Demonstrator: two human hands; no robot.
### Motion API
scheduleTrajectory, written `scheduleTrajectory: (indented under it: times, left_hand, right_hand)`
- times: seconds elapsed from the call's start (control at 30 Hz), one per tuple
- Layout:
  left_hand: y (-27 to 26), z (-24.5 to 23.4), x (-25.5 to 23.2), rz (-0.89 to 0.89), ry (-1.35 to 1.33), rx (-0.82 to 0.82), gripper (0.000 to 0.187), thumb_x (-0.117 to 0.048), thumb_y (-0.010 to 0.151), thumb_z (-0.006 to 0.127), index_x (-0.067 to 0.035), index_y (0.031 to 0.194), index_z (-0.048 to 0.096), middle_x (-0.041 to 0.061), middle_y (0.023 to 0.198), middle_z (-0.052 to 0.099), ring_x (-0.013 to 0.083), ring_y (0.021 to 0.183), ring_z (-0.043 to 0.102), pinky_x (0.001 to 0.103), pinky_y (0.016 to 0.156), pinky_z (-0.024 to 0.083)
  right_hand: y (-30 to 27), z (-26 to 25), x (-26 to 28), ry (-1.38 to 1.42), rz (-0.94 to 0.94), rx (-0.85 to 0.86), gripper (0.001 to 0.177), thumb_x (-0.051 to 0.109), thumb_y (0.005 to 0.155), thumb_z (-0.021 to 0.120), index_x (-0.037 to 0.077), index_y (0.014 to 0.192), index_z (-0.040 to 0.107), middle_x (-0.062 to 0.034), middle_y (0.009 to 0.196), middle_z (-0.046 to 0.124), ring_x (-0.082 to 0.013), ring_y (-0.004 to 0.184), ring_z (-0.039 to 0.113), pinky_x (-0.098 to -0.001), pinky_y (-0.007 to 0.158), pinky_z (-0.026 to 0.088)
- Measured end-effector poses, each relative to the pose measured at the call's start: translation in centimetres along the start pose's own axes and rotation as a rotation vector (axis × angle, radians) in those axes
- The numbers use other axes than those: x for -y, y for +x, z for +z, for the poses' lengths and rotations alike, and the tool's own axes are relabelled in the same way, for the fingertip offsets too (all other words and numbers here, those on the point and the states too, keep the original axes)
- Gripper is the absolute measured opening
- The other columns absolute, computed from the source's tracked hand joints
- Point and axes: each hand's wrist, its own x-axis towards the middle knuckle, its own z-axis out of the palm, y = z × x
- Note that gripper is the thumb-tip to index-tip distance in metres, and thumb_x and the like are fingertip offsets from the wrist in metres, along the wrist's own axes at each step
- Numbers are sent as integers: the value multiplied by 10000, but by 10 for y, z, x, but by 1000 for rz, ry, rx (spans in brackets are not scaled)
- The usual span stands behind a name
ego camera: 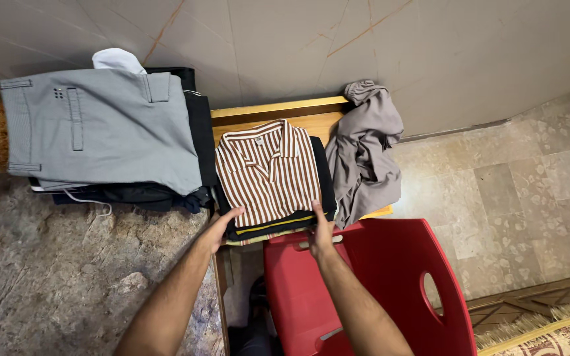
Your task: The person folds several pairs of pants and a shirt by hand on a table and then carries the folded items over to a closet and places them on a shelf.
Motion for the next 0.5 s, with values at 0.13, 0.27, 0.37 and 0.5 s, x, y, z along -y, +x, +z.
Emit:
scheduleTrajectory:
  times: [0.13,0.27,0.37,0.5]
  left_hand:
    - [-12,6,-10,-40,-9,6,923,-472,725,796,-62,1478,455,189,1339,651,346,1128,699,550,757,651]
    - [-11,7,-6,-75,-42,9,904,-455,721,781,-108,1478,429,163,1327,643,338,1109,690,574,740,635]
    - [-1,1,6,0,-75,30,874,-445,734,791,-118,1465,441,158,1321,648,312,1105,695,569,740,633]
    - [17,-13,20,-99,-103,77,838,-496,757,787,-68,1429,527,162,1325,667,316,1114,691,561,781,627]
  right_hand:
    - [22,-21,17,13,-37,167,965,683,860,759,-99,1387,553,-185,1194,581,-326,1057,537,-510,928,484]
    - [21,-11,46,-287,64,81,882,705,772,668,18,1318,567,-149,1237,668,-284,1009,659,-569,892,502]
    - [16,-14,55,-419,157,129,848,647,798,725,-35,1284,591,-223,1148,684,-317,913,671,-542,870,546]
    - [14,-16,51,-454,96,101,778,570,799,713,54,1342,507,-132,1177,671,-322,946,643,-546,881,528]
